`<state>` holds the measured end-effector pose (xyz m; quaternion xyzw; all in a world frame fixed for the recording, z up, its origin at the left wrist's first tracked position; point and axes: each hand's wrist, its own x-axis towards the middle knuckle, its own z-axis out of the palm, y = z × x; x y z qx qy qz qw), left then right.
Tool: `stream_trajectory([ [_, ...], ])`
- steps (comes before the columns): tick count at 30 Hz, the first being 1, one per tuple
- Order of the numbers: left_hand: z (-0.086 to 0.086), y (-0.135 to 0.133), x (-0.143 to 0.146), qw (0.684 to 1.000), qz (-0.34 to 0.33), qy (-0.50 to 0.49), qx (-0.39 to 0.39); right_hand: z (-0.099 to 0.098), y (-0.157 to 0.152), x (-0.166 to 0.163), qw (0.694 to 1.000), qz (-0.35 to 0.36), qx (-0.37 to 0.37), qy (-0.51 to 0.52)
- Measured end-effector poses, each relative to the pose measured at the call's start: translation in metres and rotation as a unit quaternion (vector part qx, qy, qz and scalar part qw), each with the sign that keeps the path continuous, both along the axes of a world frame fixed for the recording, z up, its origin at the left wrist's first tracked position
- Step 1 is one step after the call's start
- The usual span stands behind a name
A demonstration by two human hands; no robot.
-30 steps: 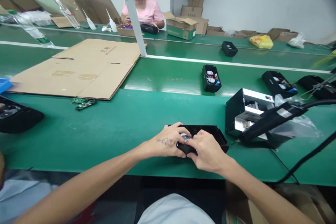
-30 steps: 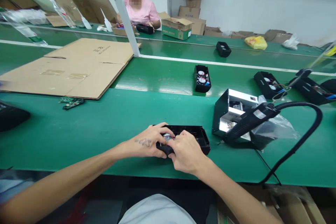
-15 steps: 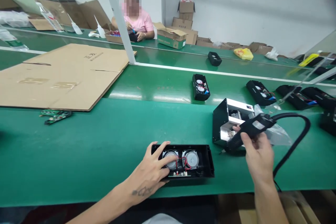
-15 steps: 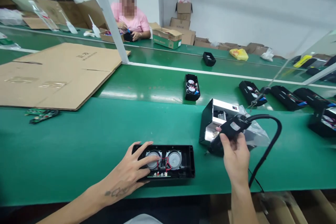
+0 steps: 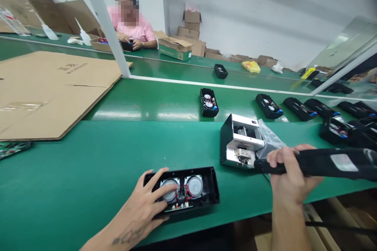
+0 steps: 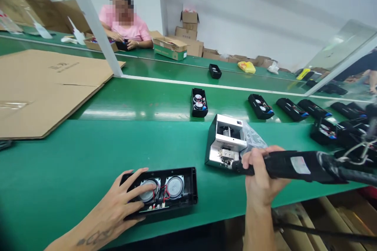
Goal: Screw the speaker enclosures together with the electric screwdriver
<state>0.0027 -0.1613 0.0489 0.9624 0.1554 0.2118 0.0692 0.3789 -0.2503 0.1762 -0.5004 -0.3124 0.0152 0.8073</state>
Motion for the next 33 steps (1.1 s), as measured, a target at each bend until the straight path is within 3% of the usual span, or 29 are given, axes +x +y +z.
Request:
stream_trajectory([
  [2, -0.003, 0.001, -0.001, 1.0, 0.001, 0.0, -0.003, 0.005, 0.008, 0.006, 0.999, -0.027, 0.001, -0.036],
  [5, -0.006, 0.001, -0.001, 1.0, -0.004, -0.013, -0.012, -0.002, 0.023, 0.012, 0.997, -0.026, -0.044, -0.059],
  [10, 0.002, 0.001, 0.0, 1.0, 0.001, -0.001, -0.002, -0.008, 0.033, 0.011, 0.988, 0.042, -0.132, -0.066],
  [15, 0.008, 0.0, 0.005, 1.0, 0.003, -0.015, 0.014, -0.01, 0.008, 0.001, 0.967, 0.132, -0.21, -0.06],
  [19, 0.007, -0.006, 0.012, 1.0, 0.019, 0.004, 0.009, -0.01, -0.025, -0.01, 0.968, 0.185, -0.169, -0.024],
  [25, 0.008, -0.012, 0.022, 1.0, 0.02, -0.006, -0.015, 0.013, -0.052, -0.053, 0.973, 0.229, -0.035, 0.004],
  [29, 0.005, -0.012, 0.021, 0.999, 0.022, 0.004, -0.041, 0.012, -0.049, -0.089, 0.955, 0.291, -0.044, -0.024],
  [33, 0.003, -0.012, 0.02, 0.999, 0.028, 0.006, -0.041, 0.004, -0.042, -0.118, 0.951, 0.297, -0.088, 0.003],
])
